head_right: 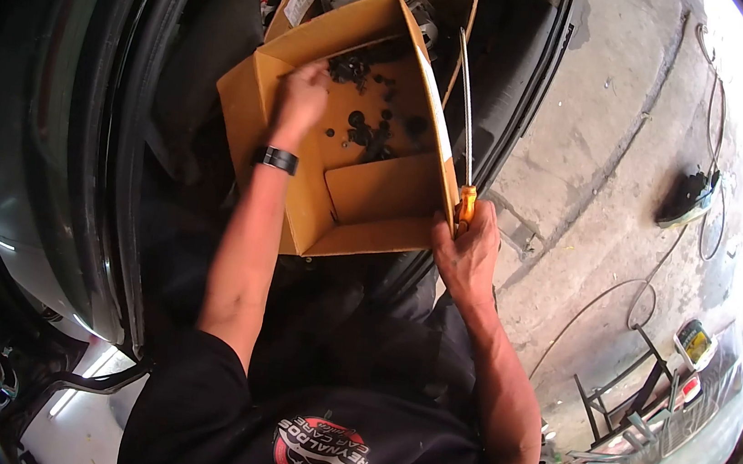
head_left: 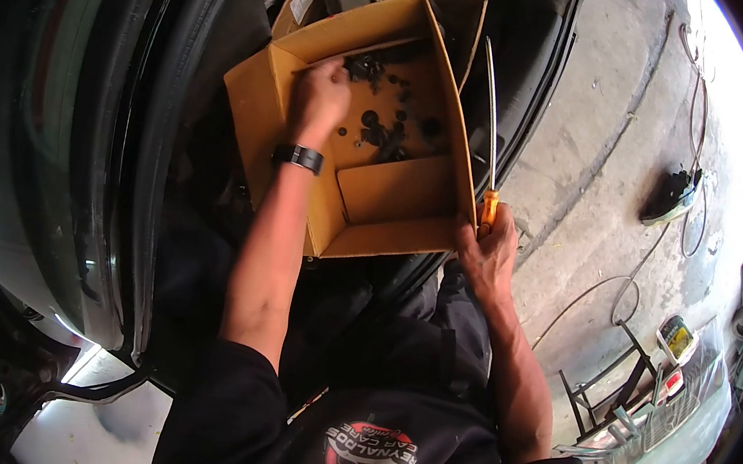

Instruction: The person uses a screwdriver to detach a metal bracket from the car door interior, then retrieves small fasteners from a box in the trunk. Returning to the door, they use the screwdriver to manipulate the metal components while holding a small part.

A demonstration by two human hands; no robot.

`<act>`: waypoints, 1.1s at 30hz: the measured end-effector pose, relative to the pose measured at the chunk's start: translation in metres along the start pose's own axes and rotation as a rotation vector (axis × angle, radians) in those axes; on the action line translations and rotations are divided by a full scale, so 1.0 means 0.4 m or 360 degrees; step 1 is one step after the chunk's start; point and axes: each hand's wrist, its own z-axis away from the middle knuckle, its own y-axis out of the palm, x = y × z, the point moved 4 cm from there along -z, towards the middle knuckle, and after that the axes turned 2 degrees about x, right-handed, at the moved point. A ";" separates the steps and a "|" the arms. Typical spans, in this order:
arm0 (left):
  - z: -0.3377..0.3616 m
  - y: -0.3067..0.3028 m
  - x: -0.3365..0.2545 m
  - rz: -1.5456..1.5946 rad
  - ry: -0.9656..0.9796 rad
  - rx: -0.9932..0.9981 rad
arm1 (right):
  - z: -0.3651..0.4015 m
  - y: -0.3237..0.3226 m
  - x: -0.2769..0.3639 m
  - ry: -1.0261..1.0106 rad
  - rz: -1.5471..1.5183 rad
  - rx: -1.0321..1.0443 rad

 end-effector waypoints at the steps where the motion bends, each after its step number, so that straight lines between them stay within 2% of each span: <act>1: 0.003 0.034 0.007 -0.0319 0.0107 -0.0009 | 0.000 0.002 -0.005 0.0003 -0.0016 0.0001; 2: -0.004 0.077 0.028 -0.0468 0.0443 -0.0149 | 0.001 0.004 -0.009 0.0007 -0.0030 0.0006; 5: 0.047 0.120 -0.010 -0.0531 0.0287 -0.0014 | -0.004 0.004 -0.014 0.0006 0.0002 0.0053; 7: 0.075 0.147 -0.002 -0.0648 0.0551 -0.0037 | -0.004 0.001 -0.006 0.0015 0.0031 0.0052; 8: 0.096 0.154 0.001 -0.0504 0.0484 0.0002 | -0.006 0.001 -0.001 0.0018 0.0043 0.0049; 11: 0.144 0.137 0.002 -0.0477 0.0519 -0.0017 | -0.003 0.003 0.002 0.0004 -0.0008 0.0020; 13: 0.122 0.106 0.017 -0.0530 0.0474 -0.0116 | -0.002 0.001 0.004 -0.0009 0.0012 0.0017; 15: 0.073 0.048 0.020 -0.0686 0.0578 -0.0226 | 0.000 -0.001 0.005 -0.0030 0.0020 0.0018; 17: 0.043 -0.010 0.005 -0.0628 0.0535 -0.0319 | 0.000 -0.002 0.006 -0.0054 0.0008 0.0014; 19: 0.007 -0.050 0.009 -0.0529 0.0366 -0.0202 | 0.000 -0.003 0.004 -0.0026 -0.0014 0.0010; 21: -0.039 -0.069 0.033 -0.0297 0.0414 -0.0110 | 0.000 -0.003 0.002 -0.0013 -0.0025 0.0010; 22: -0.062 -0.068 0.043 -0.0166 0.0254 0.0071 | -0.001 -0.004 0.000 -0.0014 -0.0022 0.0011; 25: -0.096 -0.068 0.050 0.0183 0.0203 0.0133 | 0.000 -0.006 0.002 0.0020 -0.0013 0.0024; 29: -0.106 -0.073 0.040 0.0000 0.0203 0.0191 | 0.000 -0.004 0.000 0.0054 -0.0052 0.0046; 31: -0.073 -0.068 0.021 -0.0317 0.0166 0.0148 | -0.001 -0.004 0.005 0.0010 -0.0039 0.0033; 33: -0.035 -0.053 0.016 -0.0574 0.0427 -0.0063 | -0.004 -0.002 0.004 -0.0021 -0.0029 0.0022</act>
